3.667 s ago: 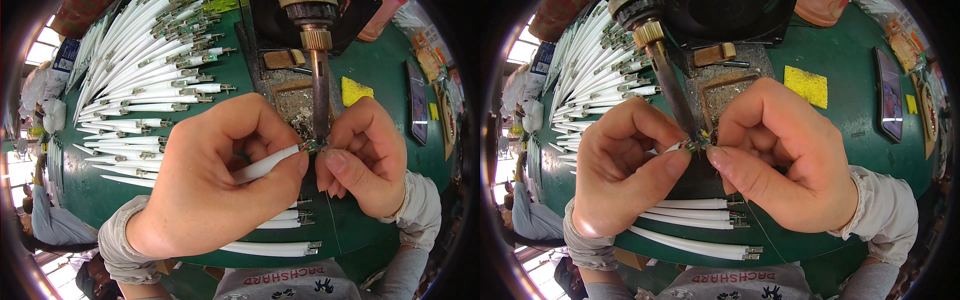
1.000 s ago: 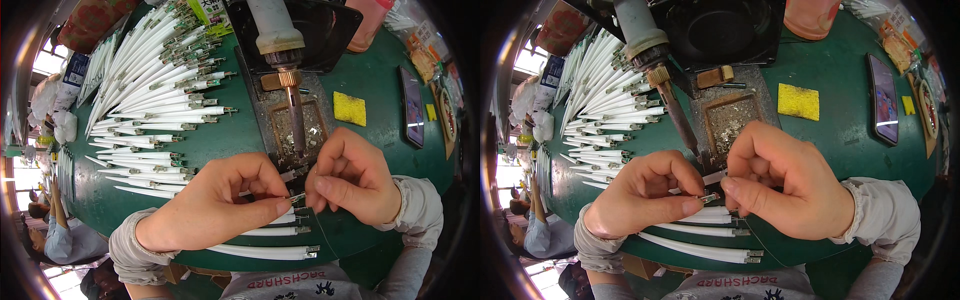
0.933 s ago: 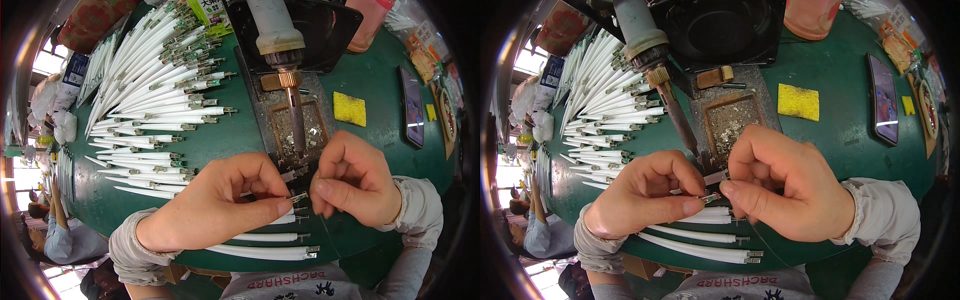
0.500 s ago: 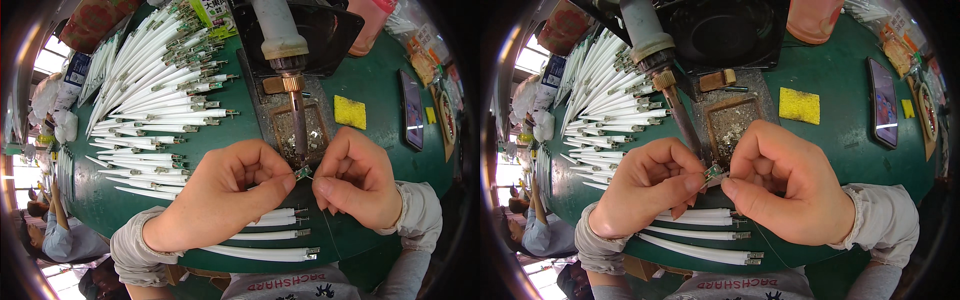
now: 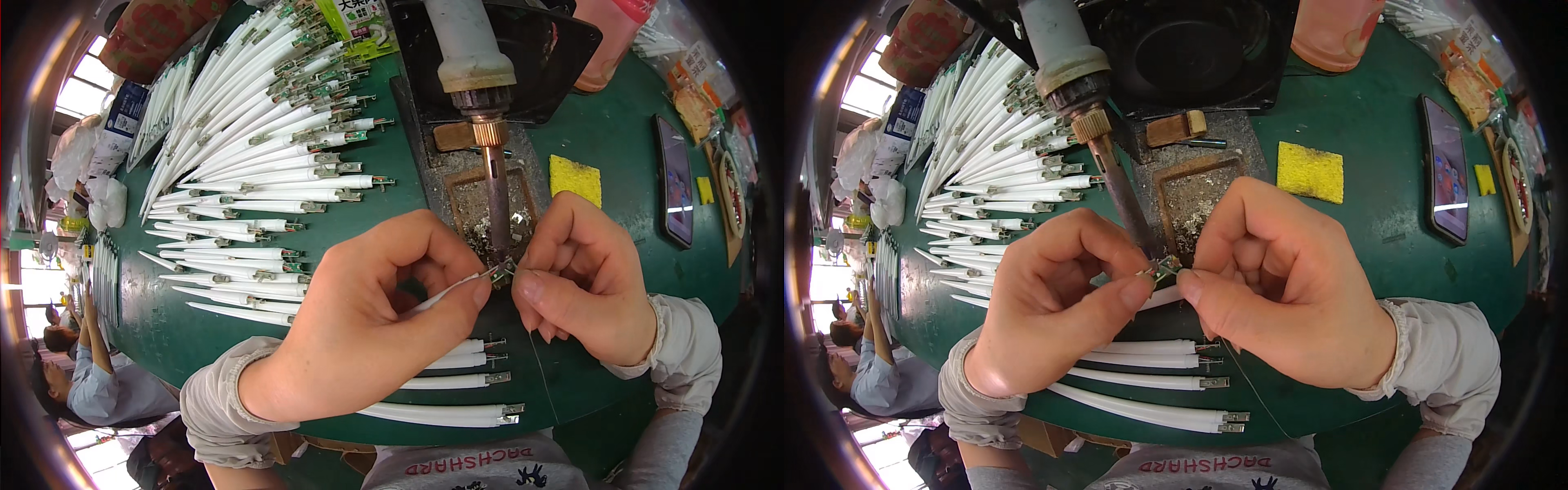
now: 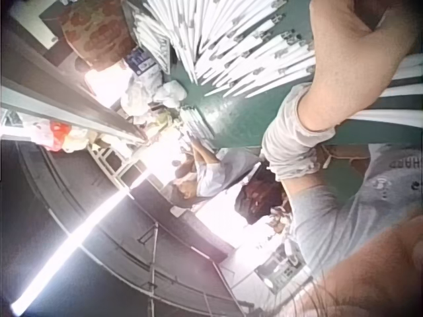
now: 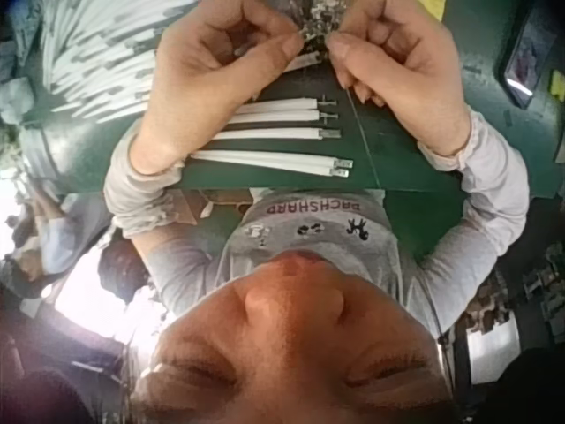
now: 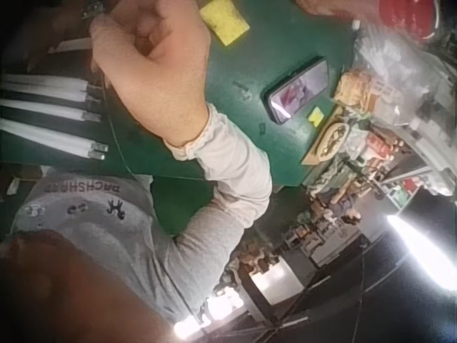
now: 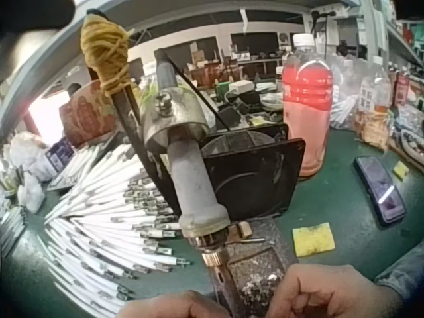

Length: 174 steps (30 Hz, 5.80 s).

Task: The person solders circuit boards on the ends of white tubes using a stationary soldering iron and solder wire by hand, wiping the soldering iron on a sponge and arranging the completed tubes on the work table.

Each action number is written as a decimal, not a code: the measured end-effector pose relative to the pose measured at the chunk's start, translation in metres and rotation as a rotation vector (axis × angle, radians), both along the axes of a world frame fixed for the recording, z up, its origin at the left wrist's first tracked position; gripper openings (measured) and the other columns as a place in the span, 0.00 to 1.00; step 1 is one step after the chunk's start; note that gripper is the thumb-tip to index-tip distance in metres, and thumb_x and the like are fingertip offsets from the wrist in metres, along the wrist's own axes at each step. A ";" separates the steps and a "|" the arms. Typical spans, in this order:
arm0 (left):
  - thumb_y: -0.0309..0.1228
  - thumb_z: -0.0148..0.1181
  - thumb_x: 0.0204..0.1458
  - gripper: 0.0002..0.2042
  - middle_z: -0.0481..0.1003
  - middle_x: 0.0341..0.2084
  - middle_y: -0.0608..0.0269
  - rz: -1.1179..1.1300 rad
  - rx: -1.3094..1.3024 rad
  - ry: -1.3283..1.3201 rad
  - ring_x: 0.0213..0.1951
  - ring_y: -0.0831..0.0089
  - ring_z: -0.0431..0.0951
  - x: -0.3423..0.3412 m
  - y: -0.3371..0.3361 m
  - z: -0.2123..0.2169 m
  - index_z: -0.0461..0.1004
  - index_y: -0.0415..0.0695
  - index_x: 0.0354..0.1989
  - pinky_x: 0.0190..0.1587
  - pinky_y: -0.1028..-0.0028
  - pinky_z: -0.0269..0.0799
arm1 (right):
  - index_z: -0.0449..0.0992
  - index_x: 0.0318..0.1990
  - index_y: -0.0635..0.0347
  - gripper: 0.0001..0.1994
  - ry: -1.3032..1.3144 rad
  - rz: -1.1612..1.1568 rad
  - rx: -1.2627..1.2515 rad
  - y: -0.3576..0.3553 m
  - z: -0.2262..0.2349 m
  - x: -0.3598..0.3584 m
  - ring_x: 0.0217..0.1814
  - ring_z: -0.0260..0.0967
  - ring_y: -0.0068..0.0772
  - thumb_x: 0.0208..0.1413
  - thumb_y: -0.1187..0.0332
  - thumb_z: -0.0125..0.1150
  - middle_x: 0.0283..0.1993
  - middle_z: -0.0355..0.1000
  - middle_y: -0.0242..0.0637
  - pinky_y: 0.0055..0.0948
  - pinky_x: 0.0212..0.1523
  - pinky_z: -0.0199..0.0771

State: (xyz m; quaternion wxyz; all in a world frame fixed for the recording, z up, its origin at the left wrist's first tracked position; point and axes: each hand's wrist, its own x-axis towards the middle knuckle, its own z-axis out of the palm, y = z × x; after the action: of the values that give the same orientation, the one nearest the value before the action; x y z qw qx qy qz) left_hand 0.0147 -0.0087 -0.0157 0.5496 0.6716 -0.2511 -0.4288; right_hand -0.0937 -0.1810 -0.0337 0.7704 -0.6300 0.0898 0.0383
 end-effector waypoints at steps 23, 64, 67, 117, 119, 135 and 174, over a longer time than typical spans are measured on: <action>0.23 0.55 0.50 0.04 0.70 0.21 0.62 0.015 -0.006 0.390 0.21 0.82 0.66 0.007 -0.003 -0.001 0.66 0.38 0.30 0.21 0.83 0.60 | 0.58 0.33 0.59 0.10 -0.028 -0.008 0.046 0.001 0.000 0.003 0.16 0.61 0.15 0.54 0.70 0.54 0.21 0.66 0.34 0.12 0.14 0.57; 0.21 0.53 0.49 0.03 0.72 0.22 0.58 0.071 -0.027 0.397 0.14 0.82 0.64 0.007 -0.005 -0.005 0.67 0.36 0.31 0.14 0.84 0.56 | 0.57 0.35 0.59 0.10 -0.043 0.013 0.047 0.002 -0.003 0.006 0.16 0.60 0.16 0.56 0.67 0.53 0.21 0.67 0.36 0.13 0.15 0.57; 0.22 0.53 0.49 0.04 0.72 0.22 0.58 0.069 -0.033 0.410 0.14 0.82 0.64 0.007 -0.006 -0.005 0.67 0.35 0.31 0.14 0.84 0.56 | 0.57 0.35 0.59 0.11 -0.044 0.015 0.037 0.002 -0.004 0.005 0.16 0.60 0.16 0.56 0.66 0.53 0.21 0.66 0.36 0.13 0.15 0.57; 0.24 0.52 0.38 0.05 0.67 0.25 0.61 -0.044 0.579 -1.818 0.34 0.63 0.69 0.113 0.083 -0.019 0.67 0.41 0.26 0.37 0.69 0.67 | 0.56 0.35 0.59 0.06 0.006 0.152 -0.077 0.000 -0.007 -0.004 0.15 0.54 0.14 0.59 0.70 0.46 0.17 0.64 0.33 0.14 0.17 0.53; 0.24 0.52 0.38 0.06 0.67 0.25 0.61 -0.030 0.501 -1.848 0.34 0.63 0.69 0.108 0.080 -0.016 0.66 0.41 0.27 0.37 0.69 0.67 | 0.56 0.35 0.59 0.06 -0.001 0.153 -0.057 0.001 -0.007 -0.004 0.15 0.54 0.14 0.59 0.70 0.45 0.18 0.64 0.33 0.14 0.16 0.53; 0.24 0.54 0.36 0.09 0.63 0.24 0.60 -0.375 -0.015 -1.267 0.26 0.68 0.69 -0.015 0.026 0.017 0.68 0.40 0.30 0.24 0.75 0.68 | 0.67 0.37 0.62 0.10 0.054 0.071 -0.097 0.008 0.007 -0.016 0.26 0.60 0.10 0.47 0.77 0.59 0.26 0.65 0.23 0.11 0.24 0.59; 0.20 0.56 0.47 0.04 0.71 0.30 0.61 -0.099 0.101 -0.230 0.34 0.79 0.71 -0.004 0.009 0.002 0.69 0.36 0.31 0.34 0.81 0.66 | 0.60 0.36 0.63 0.08 0.351 0.368 0.237 -0.019 0.011 0.002 0.20 0.66 0.18 0.58 0.68 0.50 0.25 0.71 0.39 0.14 0.19 0.62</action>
State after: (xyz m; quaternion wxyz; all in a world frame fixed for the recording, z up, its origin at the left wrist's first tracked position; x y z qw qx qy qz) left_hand 0.0102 0.0007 -0.0134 0.4609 0.7298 -0.3236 -0.3877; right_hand -0.0915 -0.2002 -0.0231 0.7916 -0.5249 0.1008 0.2961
